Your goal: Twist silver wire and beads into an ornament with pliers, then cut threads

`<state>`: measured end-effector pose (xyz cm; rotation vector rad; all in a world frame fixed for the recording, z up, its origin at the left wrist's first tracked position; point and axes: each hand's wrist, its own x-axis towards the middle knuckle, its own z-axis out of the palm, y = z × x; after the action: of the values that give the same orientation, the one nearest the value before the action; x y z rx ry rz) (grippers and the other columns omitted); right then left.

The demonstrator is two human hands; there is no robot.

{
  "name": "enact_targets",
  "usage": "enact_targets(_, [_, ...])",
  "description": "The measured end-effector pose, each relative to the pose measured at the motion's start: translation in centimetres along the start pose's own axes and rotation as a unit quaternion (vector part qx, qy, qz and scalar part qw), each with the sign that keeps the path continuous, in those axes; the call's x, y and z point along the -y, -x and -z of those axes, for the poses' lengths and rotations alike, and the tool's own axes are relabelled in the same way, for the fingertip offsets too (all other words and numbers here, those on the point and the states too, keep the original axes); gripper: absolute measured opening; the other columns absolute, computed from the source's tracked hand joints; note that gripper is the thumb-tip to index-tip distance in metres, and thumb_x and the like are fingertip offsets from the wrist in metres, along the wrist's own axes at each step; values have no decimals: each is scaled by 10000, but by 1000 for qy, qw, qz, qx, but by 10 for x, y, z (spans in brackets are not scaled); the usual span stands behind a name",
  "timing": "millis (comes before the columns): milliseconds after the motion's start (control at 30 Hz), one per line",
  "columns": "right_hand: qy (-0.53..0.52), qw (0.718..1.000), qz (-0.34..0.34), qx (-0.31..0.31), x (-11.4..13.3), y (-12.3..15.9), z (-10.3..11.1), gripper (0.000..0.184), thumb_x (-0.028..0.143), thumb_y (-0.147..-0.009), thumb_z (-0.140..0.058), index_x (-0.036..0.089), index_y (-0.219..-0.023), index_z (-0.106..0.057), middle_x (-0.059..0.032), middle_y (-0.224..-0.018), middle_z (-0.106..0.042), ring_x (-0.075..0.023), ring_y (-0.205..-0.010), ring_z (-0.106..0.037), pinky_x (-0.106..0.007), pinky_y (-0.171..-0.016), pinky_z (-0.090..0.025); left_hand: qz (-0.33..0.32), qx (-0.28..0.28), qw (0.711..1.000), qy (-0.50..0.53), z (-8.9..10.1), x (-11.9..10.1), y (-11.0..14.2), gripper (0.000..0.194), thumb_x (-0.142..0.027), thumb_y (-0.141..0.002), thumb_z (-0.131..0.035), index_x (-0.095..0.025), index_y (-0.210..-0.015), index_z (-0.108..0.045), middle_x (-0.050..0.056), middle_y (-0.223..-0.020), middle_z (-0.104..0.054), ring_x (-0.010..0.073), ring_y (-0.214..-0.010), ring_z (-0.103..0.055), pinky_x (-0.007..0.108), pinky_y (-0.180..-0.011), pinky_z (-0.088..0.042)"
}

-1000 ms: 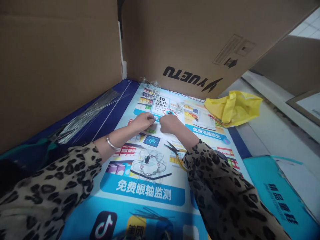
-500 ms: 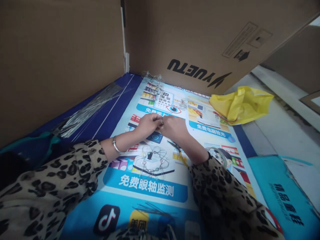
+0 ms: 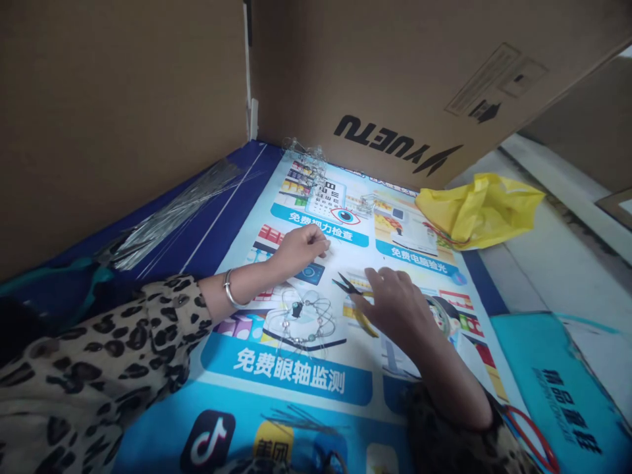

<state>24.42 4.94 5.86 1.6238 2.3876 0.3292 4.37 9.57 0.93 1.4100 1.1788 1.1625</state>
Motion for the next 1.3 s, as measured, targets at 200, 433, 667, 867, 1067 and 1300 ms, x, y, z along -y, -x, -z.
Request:
enact_targets(200, [-59,997,39,17,-4,25,-21,330,277,-845,-477,156,-1148,-527,-136,-1057,-562,-255,-964,-498,-331,-724,-420,9,6,998,60,1,-1,0,151,-266,-785,-554,-166,-696,-485,-14,-672,-553,104,-630,-581,198,-512,-410])
enact_targets(433, [-48,995,38,-83,5,28,-23,358,241,-828,-485,207,-1176,-558,-134,-1207,-519,-315,-1104,-406,-429,-821,-393,12,6,998,69,2,-4,0,161,-281,-791,-548,-167,-686,-503,-1,-684,-568,94,-621,-551,199,-512,-402])
enact_targets(667, [-128,988,49,-73,-17,0,-41,397,336,-918,-388,114,-1207,-546,-136,-1157,-563,-241,-1053,-473,-352,-863,-400,12,13,999,48,2,-3,0,146,-258,-786,-544,-165,-677,-518,-10,-621,-561,93,-588,-532,207,-515,-391])
enact_targets(867, [-127,988,75,-51,-33,17,-40,449,362,-863,-475,133,-1247,-508,-153,-1217,-524,-276,-1110,-446,-409,-883,-393,18,11,999,37,1,-5,1,148,-237,-759,-560,-164,-642,-506,-24,-593,-563,92,-568,-555,208,-525,-386])
enact_targets(1067, [-132,989,61,-25,-24,28,-36,315,232,-769,-518,134,-1064,-562,-119,-957,-547,-239,-914,-487,-337,-766,-406,30,12,999,27,1,-10,2,134,-208,-747,-556,-163,-628,-516,-32,-546,-553,85,-520,-542,207,-507,-366])
enact_targets(1300, [-47,998,7,-34,7,27,-31,142,154,-771,-470,152,-894,-541,-105,-864,-514,-240,-835,-464,-313,-679,-362,23,19,999,43,0,-10,3,132,-173,-742,-530,-158,-616,-493,-10,-635,-600,76,-532,-557,202,-502,-377])
